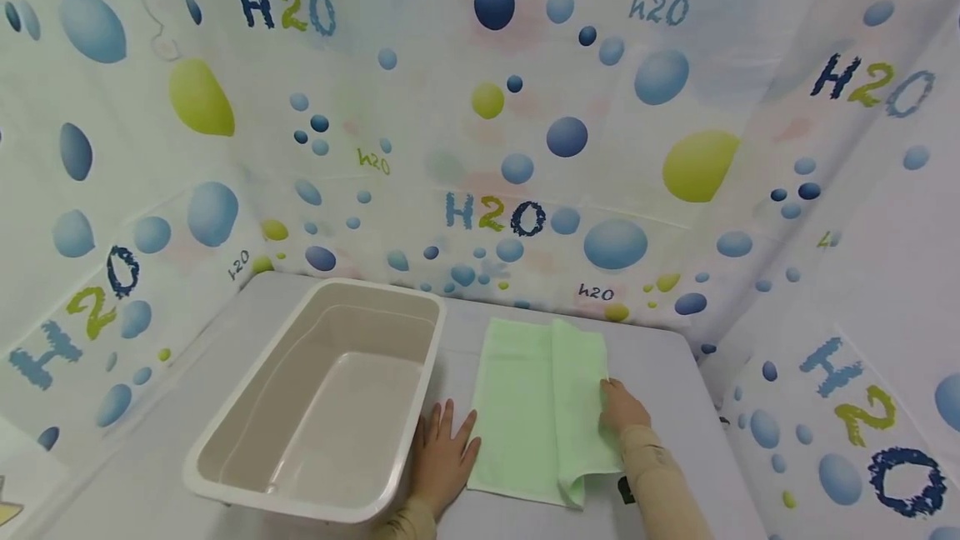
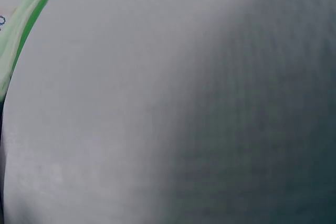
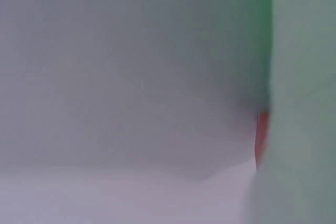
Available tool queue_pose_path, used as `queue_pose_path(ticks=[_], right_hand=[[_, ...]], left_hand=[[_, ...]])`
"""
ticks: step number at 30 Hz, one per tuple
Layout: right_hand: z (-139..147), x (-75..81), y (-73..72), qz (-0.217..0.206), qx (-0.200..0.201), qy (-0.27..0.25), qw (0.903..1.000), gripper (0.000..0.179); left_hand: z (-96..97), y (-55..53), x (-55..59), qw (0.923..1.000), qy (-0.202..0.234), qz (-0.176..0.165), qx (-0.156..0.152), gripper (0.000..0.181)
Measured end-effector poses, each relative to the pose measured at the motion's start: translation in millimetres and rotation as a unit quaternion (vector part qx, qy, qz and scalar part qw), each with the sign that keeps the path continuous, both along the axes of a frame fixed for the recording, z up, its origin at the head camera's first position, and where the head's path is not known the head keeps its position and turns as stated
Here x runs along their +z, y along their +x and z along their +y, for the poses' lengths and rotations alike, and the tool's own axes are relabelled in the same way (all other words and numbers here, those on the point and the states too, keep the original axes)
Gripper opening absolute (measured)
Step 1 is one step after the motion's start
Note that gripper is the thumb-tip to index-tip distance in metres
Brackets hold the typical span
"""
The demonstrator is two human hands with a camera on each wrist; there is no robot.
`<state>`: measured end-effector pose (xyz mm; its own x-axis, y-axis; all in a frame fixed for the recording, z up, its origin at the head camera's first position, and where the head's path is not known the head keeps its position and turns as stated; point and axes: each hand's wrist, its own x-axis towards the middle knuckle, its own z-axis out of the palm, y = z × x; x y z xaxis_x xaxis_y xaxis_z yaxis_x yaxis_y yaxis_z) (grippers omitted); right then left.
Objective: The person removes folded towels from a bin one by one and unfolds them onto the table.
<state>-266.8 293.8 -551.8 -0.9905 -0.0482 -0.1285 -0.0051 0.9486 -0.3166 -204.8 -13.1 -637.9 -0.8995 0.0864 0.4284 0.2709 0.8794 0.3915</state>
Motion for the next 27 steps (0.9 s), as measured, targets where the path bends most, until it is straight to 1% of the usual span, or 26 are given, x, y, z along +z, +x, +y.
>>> queue_pose_path(ticks=[3, 4, 7, 9, 11, 13, 19, 21, 24, 27], right_hand=[[11, -1.7, 5.5, 0.007, -0.013, 0.043, 0.9990, 0.055], [14, -1.8, 7.7, 0.007, -0.020, 0.052, 0.9984, 0.054], [22, -2.0, 13.7, 0.000, -0.045, 0.067, 0.9967, 0.053], [27, -1.8, 16.5, -0.002, -0.054, 0.074, 0.9958, 0.052], [31, -1.4, 18.1, -0.001, -0.056, 0.077, 0.9954, 0.051], [35, -1.6, 18.5, 0.001, -0.055, 0.080, 0.9952, 0.051], [47, -5.4, 19.4, 0.010, -0.053, 0.093, 0.9942, 0.048], [50, -6.2, 20.6, 0.011, -0.057, 0.091, 0.9941, 0.047], [52, -5.8, 22.5, 0.007, -0.069, 0.085, 0.9940, 0.047], [51, -4.7, 24.8, 0.003, -0.082, 0.080, 0.9934, 0.047]], left_hand=[[0.3, 1.0, 1.3, 1.0000, 0.001, 0.007, -0.004, 0.041], [0.3, 1.4, 1.3, 1.0000, -0.002, 0.004, -0.005, 0.041], [0.2, 2.2, 1.4, 0.9999, -0.010, -0.011, -0.007, 0.041], [-0.4, 2.0, 1.5, 0.9996, -0.016, -0.021, -0.006, 0.042], [-1.1, 1.4, 1.8, 0.9996, -0.018, -0.022, -0.005, 0.042], [-1.8, 0.3, 1.9, 0.9997, -0.019, -0.016, -0.004, 0.041], [-3.1, -2.9, 0.3, 0.9995, -0.022, 0.022, 0.001, 0.040], [-3.4, -2.9, 0.2, 0.9994, -0.023, 0.027, 0.002, 0.040], [-3.6, -1.9, 1.4, 0.9995, -0.026, 0.016, 0.004, 0.040], [-3.0, -0.5, 2.8, 0.9997, -0.024, -0.011, -0.001, 0.041]])
